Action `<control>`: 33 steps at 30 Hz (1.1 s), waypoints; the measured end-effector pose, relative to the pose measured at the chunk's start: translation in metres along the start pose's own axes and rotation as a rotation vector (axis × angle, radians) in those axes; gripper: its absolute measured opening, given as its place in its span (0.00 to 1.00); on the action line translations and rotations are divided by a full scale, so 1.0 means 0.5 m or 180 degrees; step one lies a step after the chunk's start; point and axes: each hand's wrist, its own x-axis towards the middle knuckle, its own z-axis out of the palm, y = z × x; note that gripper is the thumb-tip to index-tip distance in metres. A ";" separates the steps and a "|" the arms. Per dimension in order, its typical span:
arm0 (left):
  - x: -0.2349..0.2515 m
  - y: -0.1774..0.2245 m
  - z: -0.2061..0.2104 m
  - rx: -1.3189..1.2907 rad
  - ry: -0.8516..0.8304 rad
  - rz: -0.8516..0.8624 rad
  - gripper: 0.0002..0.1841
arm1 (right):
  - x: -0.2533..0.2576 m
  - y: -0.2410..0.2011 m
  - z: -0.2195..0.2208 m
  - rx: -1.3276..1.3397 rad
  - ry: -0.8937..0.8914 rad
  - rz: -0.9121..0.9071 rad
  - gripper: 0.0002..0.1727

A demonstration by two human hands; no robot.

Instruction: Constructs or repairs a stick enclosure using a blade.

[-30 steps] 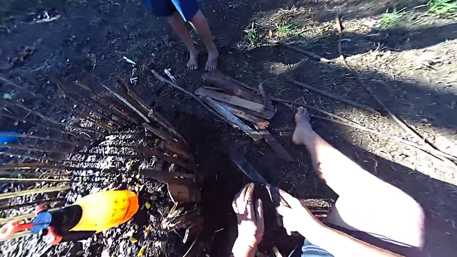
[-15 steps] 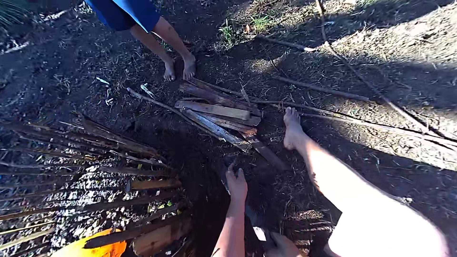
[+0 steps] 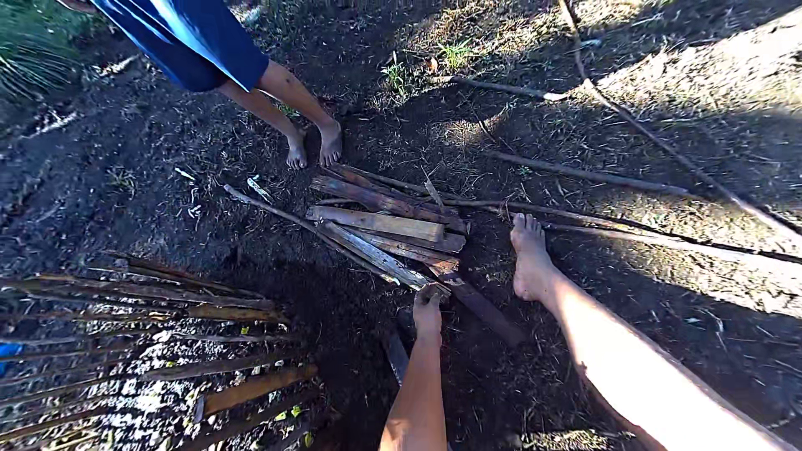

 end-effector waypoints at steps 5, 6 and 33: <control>-0.099 0.070 -0.039 -0.0184 0.0425 0.0766 0.16 | -0.051 0.015 0.016 0.0076 0.0002 -0.0095 0.28; -0.129 0.087 -0.051 -0.0381 0.0495 0.0899 0.14 | -0.062 0.024 0.023 0.0073 0.0032 -0.0118 0.29; -0.942 0.484 -0.586 -0.0106 0.1722 0.4486 0.18 | -0.381 0.072 0.267 -0.1080 -0.0091 -0.0637 0.20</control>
